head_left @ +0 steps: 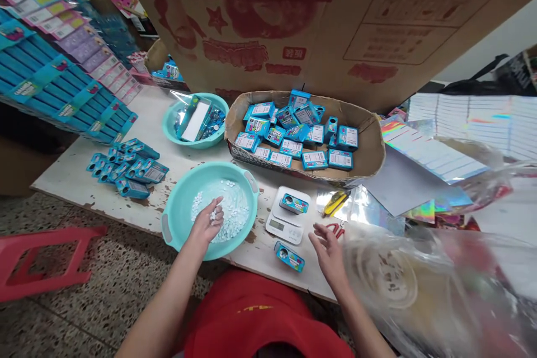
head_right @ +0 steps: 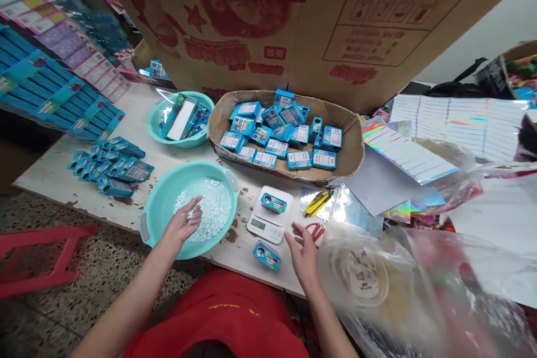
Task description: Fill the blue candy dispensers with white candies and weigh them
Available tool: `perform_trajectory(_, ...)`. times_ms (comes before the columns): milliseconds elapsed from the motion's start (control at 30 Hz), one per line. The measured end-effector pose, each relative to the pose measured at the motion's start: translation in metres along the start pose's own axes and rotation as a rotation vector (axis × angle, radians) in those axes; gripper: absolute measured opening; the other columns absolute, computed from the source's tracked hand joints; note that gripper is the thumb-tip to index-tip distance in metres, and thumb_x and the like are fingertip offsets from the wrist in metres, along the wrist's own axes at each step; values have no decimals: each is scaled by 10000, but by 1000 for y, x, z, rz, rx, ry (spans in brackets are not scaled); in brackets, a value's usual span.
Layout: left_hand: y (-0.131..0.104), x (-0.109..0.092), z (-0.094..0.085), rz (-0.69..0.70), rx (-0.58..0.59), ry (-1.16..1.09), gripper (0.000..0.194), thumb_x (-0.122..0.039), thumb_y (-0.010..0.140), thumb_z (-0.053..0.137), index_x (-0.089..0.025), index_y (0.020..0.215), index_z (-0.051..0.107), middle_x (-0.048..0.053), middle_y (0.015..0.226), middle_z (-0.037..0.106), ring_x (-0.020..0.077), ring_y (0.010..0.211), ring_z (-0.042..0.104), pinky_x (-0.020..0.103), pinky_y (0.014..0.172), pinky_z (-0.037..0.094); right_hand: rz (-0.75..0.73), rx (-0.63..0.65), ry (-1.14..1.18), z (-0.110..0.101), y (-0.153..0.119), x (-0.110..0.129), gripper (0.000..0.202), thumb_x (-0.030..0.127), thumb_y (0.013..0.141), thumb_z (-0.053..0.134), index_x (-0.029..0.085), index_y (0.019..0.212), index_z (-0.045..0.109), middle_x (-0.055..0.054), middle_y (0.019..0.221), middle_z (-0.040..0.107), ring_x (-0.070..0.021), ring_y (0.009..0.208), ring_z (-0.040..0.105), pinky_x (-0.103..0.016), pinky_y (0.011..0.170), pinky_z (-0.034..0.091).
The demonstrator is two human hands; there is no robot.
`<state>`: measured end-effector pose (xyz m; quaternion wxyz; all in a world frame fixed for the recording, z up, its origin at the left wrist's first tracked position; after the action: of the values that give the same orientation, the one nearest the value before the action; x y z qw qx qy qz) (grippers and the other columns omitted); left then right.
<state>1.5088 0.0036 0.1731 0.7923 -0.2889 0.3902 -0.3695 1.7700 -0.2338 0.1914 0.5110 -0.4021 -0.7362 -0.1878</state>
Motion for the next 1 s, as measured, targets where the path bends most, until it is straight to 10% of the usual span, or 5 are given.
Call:
perform_trajectory(300, -3, 9, 15, -33, -18, 182, 89, -184, 861, 537, -110, 821, 563, -44, 520, 431, 15, 343, 352, 98, 289, 220, -195, 149, -178, 12, -63, -23, 628, 446, 600, 765, 218, 1156, 580, -99, 1128, 615, -306, 1066, 561, -474, 900, 480)
perform_trajectory(833, -11, 46, 146, 374, 386, 1074, 159, -284, 638, 727, -151, 660, 642, -50, 469, 453, 62, 433, 347, 190, 423, 211, -266, 101, -165, 38, -66, -21, 534, 367, 642, 775, 226, 1107, 551, -85, 1063, 608, -295, 1016, 559, -475, 883, 473)
perform_trajectory(1000, 2, 55, 142, 220, 329, 877, 249, -385, 701, 673, -145, 708, 607, -70, 441, 389, 41, 369, 272, 180, 387, 144, -178, -56, -27, 25, -51, -7, 419, 420, 788, 622, 197, 1128, 519, -110, 1098, 589, -259, 1009, 569, -427, 850, 490)
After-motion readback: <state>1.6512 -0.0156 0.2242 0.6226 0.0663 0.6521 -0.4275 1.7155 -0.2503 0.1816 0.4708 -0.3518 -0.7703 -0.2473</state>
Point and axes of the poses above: each hand's wrist, its own y-axis towards the middle knuckle, its own z-axis out of the palm, x = y × z, the point moved 7 cm from there along y, towards the middle knuckle
